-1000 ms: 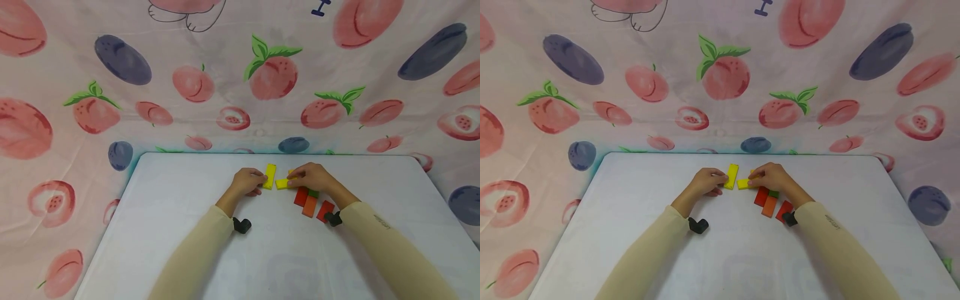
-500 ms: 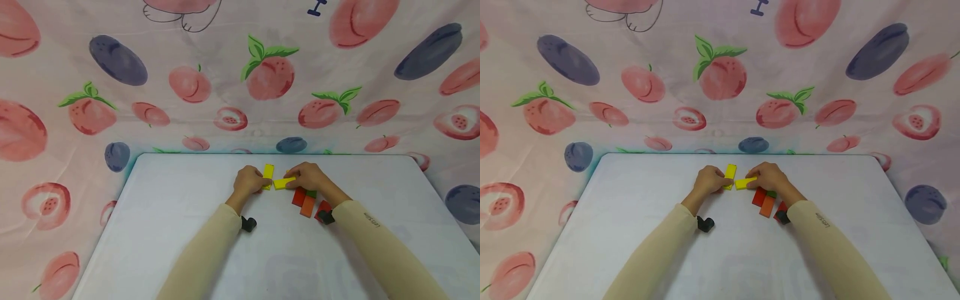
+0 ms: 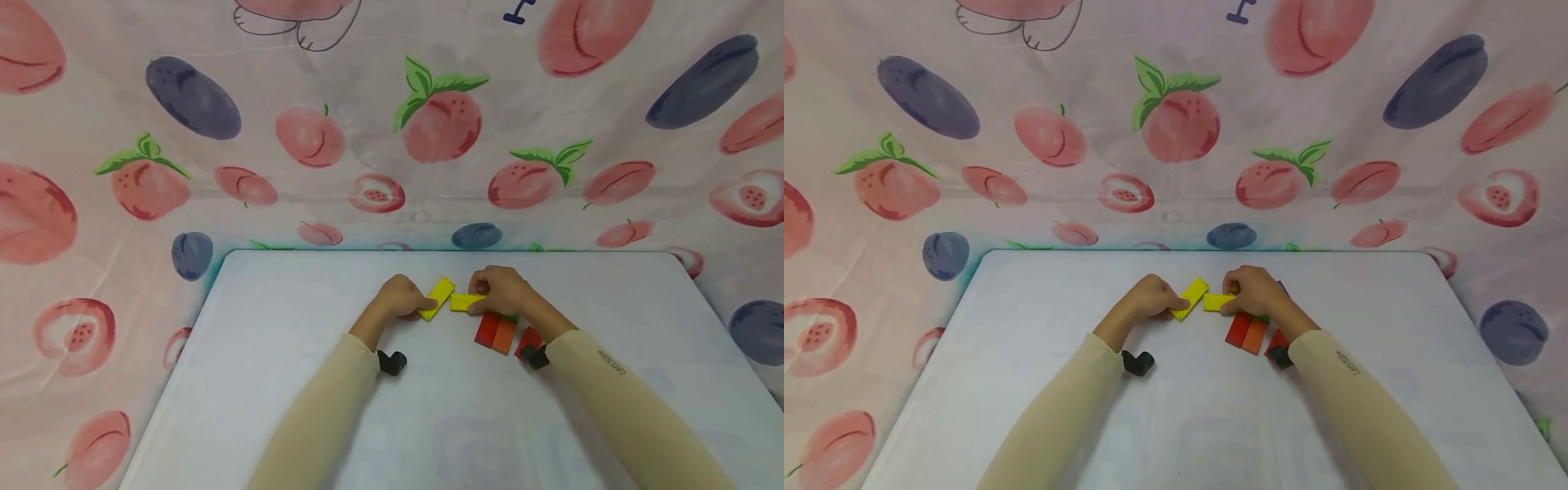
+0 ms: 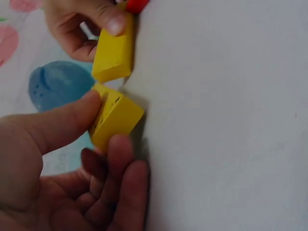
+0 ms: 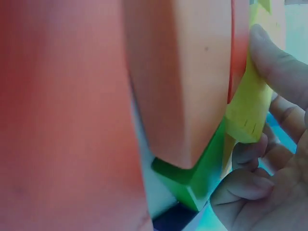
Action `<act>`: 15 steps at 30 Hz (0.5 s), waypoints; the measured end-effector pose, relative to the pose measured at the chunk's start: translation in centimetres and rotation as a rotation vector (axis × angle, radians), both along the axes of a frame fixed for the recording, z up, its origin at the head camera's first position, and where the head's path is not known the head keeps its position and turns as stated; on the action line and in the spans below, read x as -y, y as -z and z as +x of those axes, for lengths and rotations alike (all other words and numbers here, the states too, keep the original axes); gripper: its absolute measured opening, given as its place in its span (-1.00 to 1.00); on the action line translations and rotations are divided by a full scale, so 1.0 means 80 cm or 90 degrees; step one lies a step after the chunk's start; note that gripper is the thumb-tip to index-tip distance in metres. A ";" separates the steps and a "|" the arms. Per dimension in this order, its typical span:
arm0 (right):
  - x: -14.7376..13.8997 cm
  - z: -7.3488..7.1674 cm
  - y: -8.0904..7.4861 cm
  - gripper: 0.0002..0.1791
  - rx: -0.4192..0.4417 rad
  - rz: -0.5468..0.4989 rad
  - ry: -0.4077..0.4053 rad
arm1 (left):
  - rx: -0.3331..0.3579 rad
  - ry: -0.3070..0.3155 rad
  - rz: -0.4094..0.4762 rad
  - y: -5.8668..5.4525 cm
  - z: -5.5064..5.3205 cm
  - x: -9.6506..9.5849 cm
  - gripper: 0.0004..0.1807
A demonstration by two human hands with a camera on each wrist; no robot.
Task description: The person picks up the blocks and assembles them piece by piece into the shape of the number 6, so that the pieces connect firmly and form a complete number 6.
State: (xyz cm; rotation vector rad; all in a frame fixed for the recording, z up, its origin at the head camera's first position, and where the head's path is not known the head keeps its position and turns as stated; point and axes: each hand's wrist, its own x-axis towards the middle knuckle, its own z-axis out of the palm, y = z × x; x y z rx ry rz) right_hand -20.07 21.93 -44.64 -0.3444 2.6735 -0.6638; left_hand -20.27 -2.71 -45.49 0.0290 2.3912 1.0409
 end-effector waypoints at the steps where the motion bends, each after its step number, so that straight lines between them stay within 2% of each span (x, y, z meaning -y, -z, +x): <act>1: 0.000 0.001 -0.001 -0.70 -0.004 0.001 -0.002 | 0.016 0.003 0.023 -0.002 0.001 0.004 -0.64; 5: 0.001 0.006 -0.005 -0.67 0.001 0.005 0.014 | 0.064 0.000 0.109 -0.005 0.007 0.018 -0.70; 9: -0.002 0.008 -0.006 -0.62 0.014 -0.011 0.039 | 0.090 -0.033 0.163 0.001 0.012 0.029 -0.72; 13: -0.003 0.007 -0.007 -0.62 -0.010 -0.039 0.039 | 0.109 -0.068 0.209 0.008 0.018 0.041 -0.72; 15: -0.002 0.006 -0.008 -0.61 -0.023 -0.047 0.037 | 0.119 -0.076 0.230 0.012 0.022 0.048 -0.64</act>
